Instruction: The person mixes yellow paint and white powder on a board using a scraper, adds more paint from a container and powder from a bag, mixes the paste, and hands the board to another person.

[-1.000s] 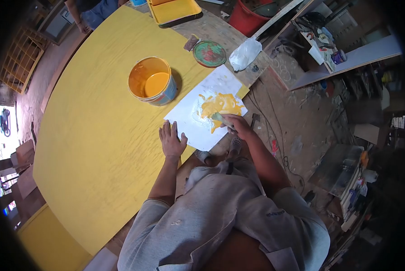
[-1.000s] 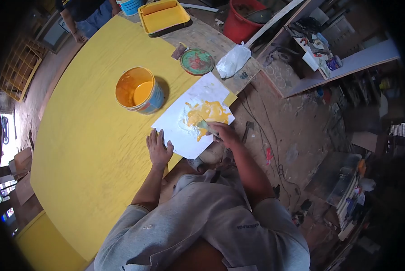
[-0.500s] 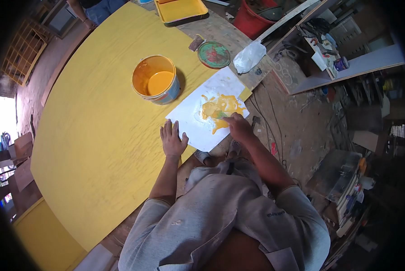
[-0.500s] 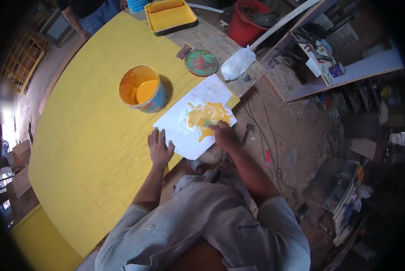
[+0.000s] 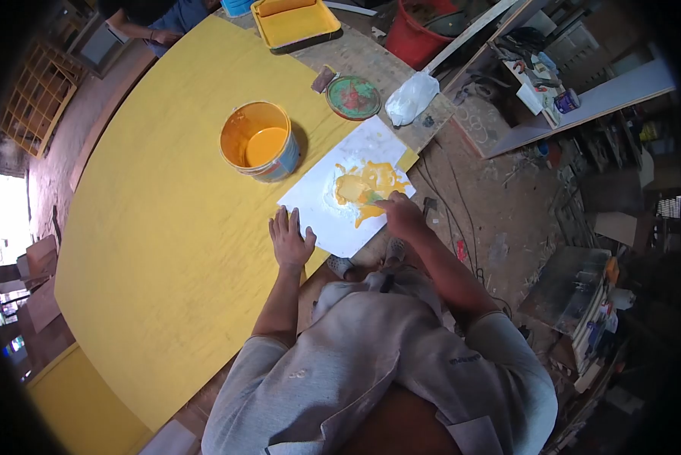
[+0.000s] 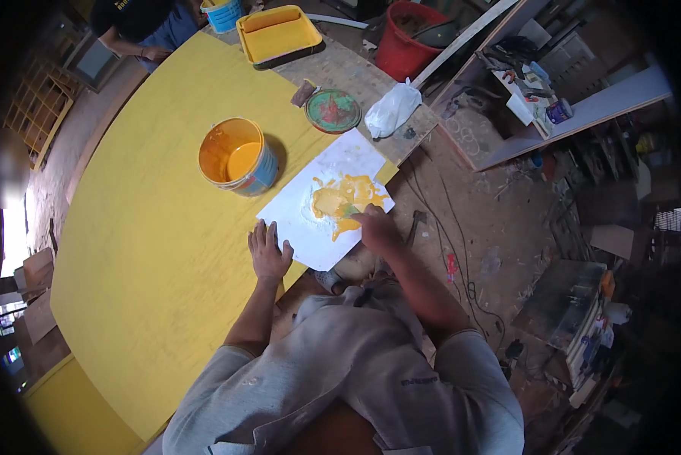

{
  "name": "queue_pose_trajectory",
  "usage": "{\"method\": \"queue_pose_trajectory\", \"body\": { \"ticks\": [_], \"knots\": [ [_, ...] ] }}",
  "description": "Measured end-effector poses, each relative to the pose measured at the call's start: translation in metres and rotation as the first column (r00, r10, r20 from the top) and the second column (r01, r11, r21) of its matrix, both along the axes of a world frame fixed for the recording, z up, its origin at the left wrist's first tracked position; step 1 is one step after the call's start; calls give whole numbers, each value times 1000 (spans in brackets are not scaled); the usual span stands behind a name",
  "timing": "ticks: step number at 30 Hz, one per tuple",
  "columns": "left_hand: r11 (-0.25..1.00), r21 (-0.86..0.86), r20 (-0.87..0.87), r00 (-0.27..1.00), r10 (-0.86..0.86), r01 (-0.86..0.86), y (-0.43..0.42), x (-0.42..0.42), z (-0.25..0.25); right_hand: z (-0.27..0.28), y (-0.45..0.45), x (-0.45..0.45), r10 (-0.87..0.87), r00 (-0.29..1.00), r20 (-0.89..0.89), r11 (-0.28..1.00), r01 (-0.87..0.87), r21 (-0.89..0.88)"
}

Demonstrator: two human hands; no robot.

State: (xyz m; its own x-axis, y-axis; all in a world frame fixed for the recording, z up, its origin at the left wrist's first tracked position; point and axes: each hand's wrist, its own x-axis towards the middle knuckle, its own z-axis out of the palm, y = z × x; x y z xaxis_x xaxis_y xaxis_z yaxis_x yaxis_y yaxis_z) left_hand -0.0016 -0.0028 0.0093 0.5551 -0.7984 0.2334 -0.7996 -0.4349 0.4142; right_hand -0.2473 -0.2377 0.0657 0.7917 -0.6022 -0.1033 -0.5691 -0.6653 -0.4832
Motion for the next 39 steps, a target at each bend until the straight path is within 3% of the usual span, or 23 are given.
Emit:
{"method": "queue_pose_trajectory", "body": {
  "ticks": [7,10,13,16,17,18,20,21,22,25,28,29,32,36,39],
  "knots": [
    [1000,-3,-5,1000,7,-7,2,-1,-1,4,-11,14,-13,991,134,1000,9,28],
    [1000,-25,-16,1000,2,-3,1,-1,1,-7,-6,14,78,991,105,994,-69,-84],
    [1000,12,-70,997,23,-23,0,-1,6,10,-8,-2,113,992,-63,994,-113,13],
    [998,-16,-111,992,60,-63,-6,-5,14,-13,-38,-16,156,954,257,981,-181,76],
    [997,-26,-133,988,73,-78,-9,-4,16,-15,-54,-19,148,917,371,968,-211,135],
    [995,-37,-152,984,87,-94,-12,-2,16,-5,-68,-18,53,947,318,925,-167,342],
    [987,-29,-220,965,145,-155,-19,7,20,17,-97,-13,-84,985,150,715,-45,697],
    [980,-11,-266,945,188,-198,-25,14,24,-5,-115,-14,-100,960,261,665,-131,735],
    [971,9,-312,922,229,-238,-29,20,25,-7,-131,-12,-92,972,217,616,-115,779],
    [829,-215,-675,692,256,-516,-49,38,26,-19,-174,-4,-50,987,152,481,-109,870],
    [642,-138,-931,320,176,-754,-74,49,69,-40,-199,6,-3,994,106,456,-93,885],
    [647,-97,-951,261,163,-756,-80,54,77,-32,-203,9,33,998,55,516,-64,854],
    [606,-48,-986,135,98,-794,-102,60,103,-44,-212,11,186,958,218,839,-271,472],
    [603,-28,-986,123,116,-797,-110,70,102,-35,-220,14,108,966,236,961,-162,226],
    [592,32,-993,43,112,-806,-109,76,107,-38,-220,17,75,958,275,992,-101,81]
  ]
}}
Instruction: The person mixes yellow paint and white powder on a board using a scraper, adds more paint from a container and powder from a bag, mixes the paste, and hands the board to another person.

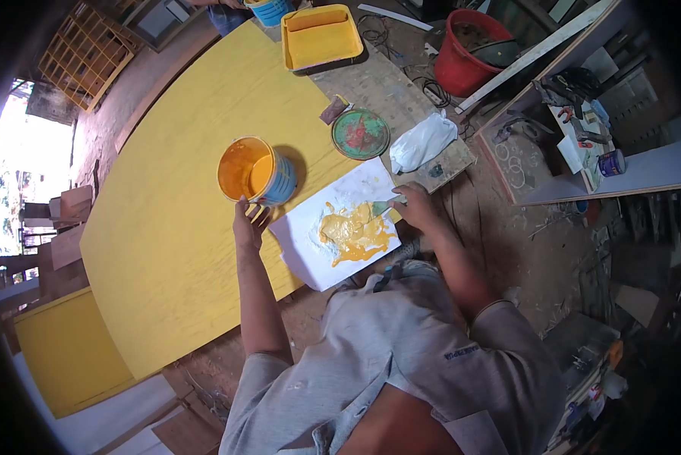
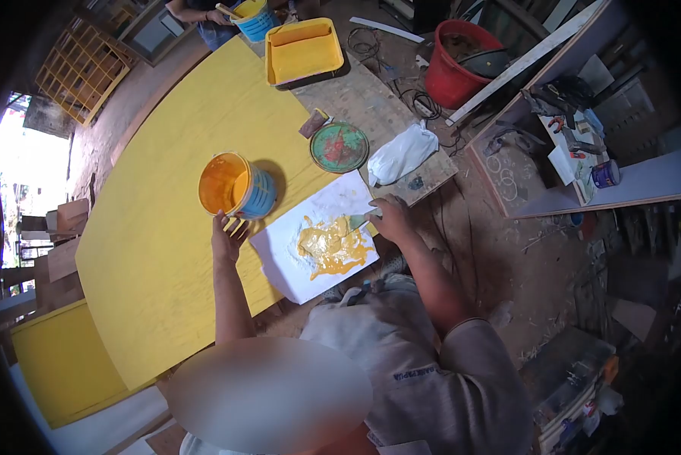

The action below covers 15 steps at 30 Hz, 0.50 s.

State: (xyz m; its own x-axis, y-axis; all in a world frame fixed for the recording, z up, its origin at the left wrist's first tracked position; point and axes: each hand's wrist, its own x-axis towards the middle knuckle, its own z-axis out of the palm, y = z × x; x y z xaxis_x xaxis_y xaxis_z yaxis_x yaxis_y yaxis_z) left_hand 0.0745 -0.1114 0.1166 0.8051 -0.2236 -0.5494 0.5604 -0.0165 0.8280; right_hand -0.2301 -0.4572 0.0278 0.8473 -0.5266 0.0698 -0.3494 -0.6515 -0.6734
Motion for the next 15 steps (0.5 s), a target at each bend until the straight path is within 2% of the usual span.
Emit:
{"method": "queue_pose_trajectory", "body": {
  "ticks": [3,4,7,8,11,12,15],
  "knots": [
    [999,-23,-102,994,32,-35,-3,8,10,2,-2,-3,15,1000,-17,1000,-15,2],
    [996,-71,-80,995,-58,52,1,17,4,2,0,-4,0,1000,-12,1000,-1,-13],
    [960,-235,-66,983,-172,152,1,27,-1,-3,7,-9,-40,999,17,998,41,-53],
    [968,-228,-99,986,-132,107,2,25,-2,-5,9,-9,-49,998,30,997,51,-61],
    [898,-391,-188,938,-291,201,12,22,-19,-11,20,-10,-84,995,44,987,89,-134],
    [894,-406,-198,938,-285,186,11,13,-16,-11,23,-11,-101,994,44,980,107,-167],
    [879,-456,-197,946,-256,142,13,-16,-8,11,28,-13,-118,988,-101,988,106,-116]
  ]
}}
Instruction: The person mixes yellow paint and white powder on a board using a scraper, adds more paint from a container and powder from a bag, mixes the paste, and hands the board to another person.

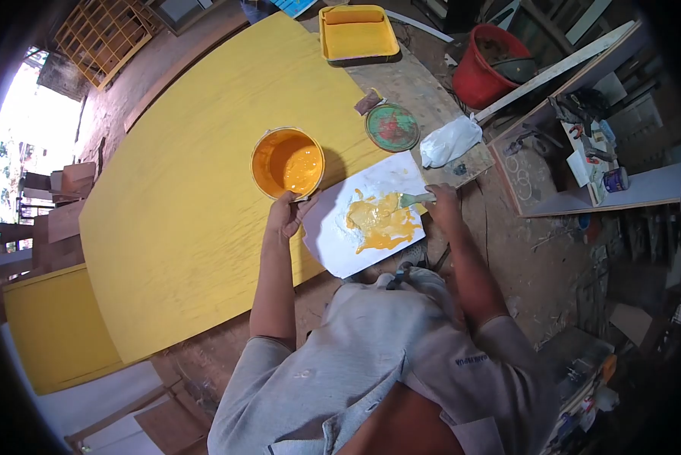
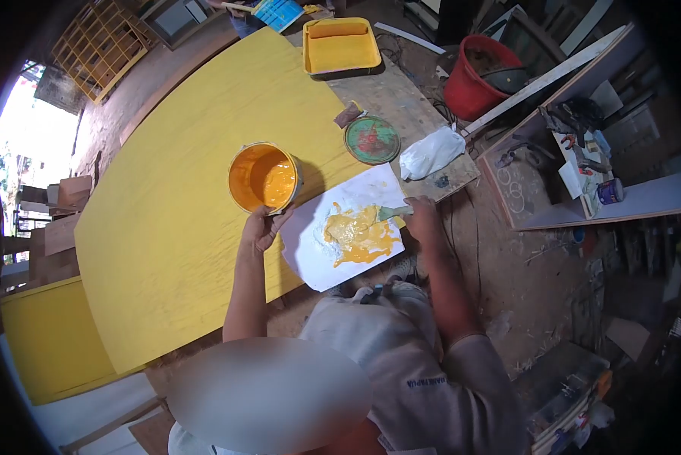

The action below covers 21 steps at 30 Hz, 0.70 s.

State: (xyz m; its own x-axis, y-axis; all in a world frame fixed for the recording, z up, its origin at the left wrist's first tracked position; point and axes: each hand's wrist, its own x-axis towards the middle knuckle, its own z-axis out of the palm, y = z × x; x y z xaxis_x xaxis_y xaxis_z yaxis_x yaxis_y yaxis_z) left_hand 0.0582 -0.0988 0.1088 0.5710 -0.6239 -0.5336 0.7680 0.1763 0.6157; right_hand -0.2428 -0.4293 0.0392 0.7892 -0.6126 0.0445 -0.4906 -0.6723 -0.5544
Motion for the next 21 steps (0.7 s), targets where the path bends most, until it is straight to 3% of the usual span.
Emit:
{"method": "queue_pose_trajectory", "body": {
  "ticks": [3,6,16,21],
  "knots": [
    [996,-22,46,995,84,-83,8,-13,-15,27,8,-1,55,987,-153,998,-58,-15],
    [998,24,155,986,57,-61,4,-27,-9,68,28,1,39,958,-283,957,46,287],
    [982,187,402,909,-110,36,-8,-57,-27,52,83,-11,6,985,-172,936,55,349],
    [982,171,634,755,-170,77,-15,-61,-41,66,95,-16,-28,985,-171,942,83,326]
  ]
}}
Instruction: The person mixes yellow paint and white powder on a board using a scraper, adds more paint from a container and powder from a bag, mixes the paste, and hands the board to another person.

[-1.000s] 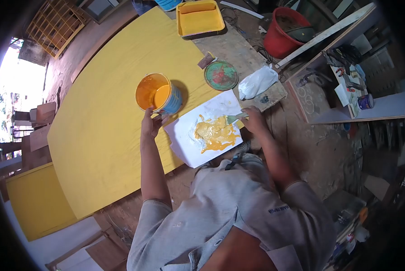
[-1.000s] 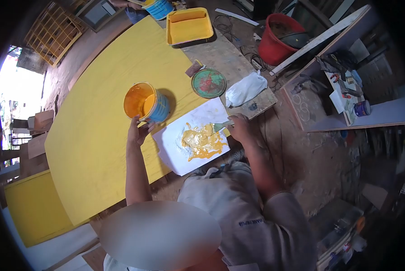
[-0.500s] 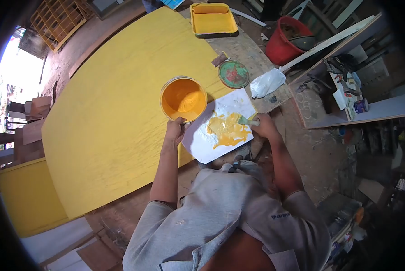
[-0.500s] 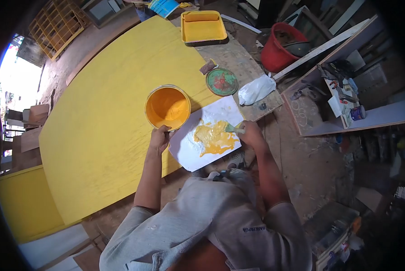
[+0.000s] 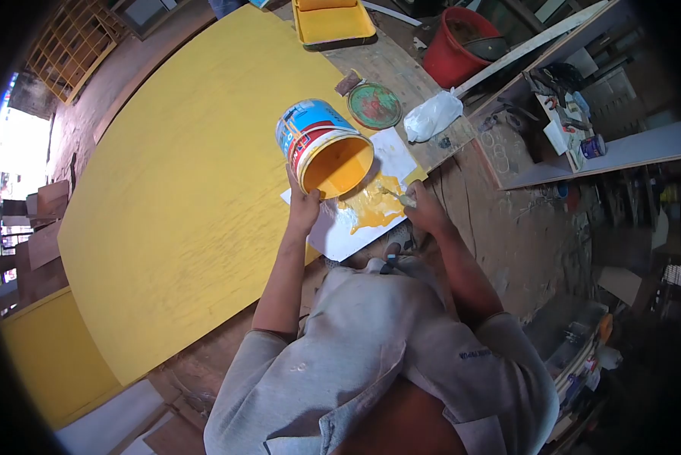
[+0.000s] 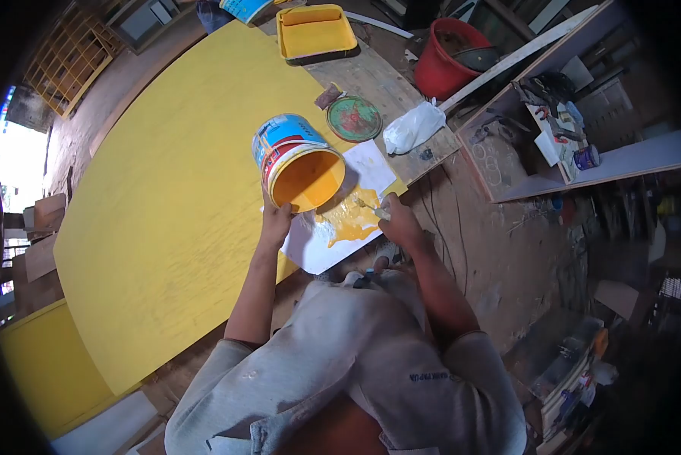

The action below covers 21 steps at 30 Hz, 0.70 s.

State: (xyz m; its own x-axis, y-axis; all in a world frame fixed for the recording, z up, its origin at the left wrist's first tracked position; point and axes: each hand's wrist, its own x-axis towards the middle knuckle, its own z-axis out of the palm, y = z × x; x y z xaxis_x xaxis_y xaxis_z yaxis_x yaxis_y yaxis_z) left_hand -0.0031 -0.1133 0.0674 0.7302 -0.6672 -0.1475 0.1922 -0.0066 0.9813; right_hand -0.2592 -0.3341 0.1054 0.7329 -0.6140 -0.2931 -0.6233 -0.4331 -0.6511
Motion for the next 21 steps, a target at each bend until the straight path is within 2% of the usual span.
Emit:
{"method": "queue_pose_trajectory", "body": {
  "ticks": [4,7,10,13,16,21],
  "knots": [
    [997,75,201,979,-22,7,-4,-4,6,5,3,-3,16,998,54,1000,-16,7],
    [997,75,200,979,-36,22,-6,-7,12,4,5,-1,33,995,99,999,-33,0],
    [995,104,308,951,-30,-2,-7,-8,12,1,7,2,81,987,136,997,-79,-21],
    [991,134,393,919,-41,-14,-8,-8,10,10,9,6,108,993,45,994,-107,-28],
    [996,89,339,940,-32,2,-8,-10,12,10,10,6,147,975,166,987,-135,-81],
    [996,91,332,943,-30,0,-9,-15,22,5,11,8,114,969,219,992,-98,-84]
  ]
}}
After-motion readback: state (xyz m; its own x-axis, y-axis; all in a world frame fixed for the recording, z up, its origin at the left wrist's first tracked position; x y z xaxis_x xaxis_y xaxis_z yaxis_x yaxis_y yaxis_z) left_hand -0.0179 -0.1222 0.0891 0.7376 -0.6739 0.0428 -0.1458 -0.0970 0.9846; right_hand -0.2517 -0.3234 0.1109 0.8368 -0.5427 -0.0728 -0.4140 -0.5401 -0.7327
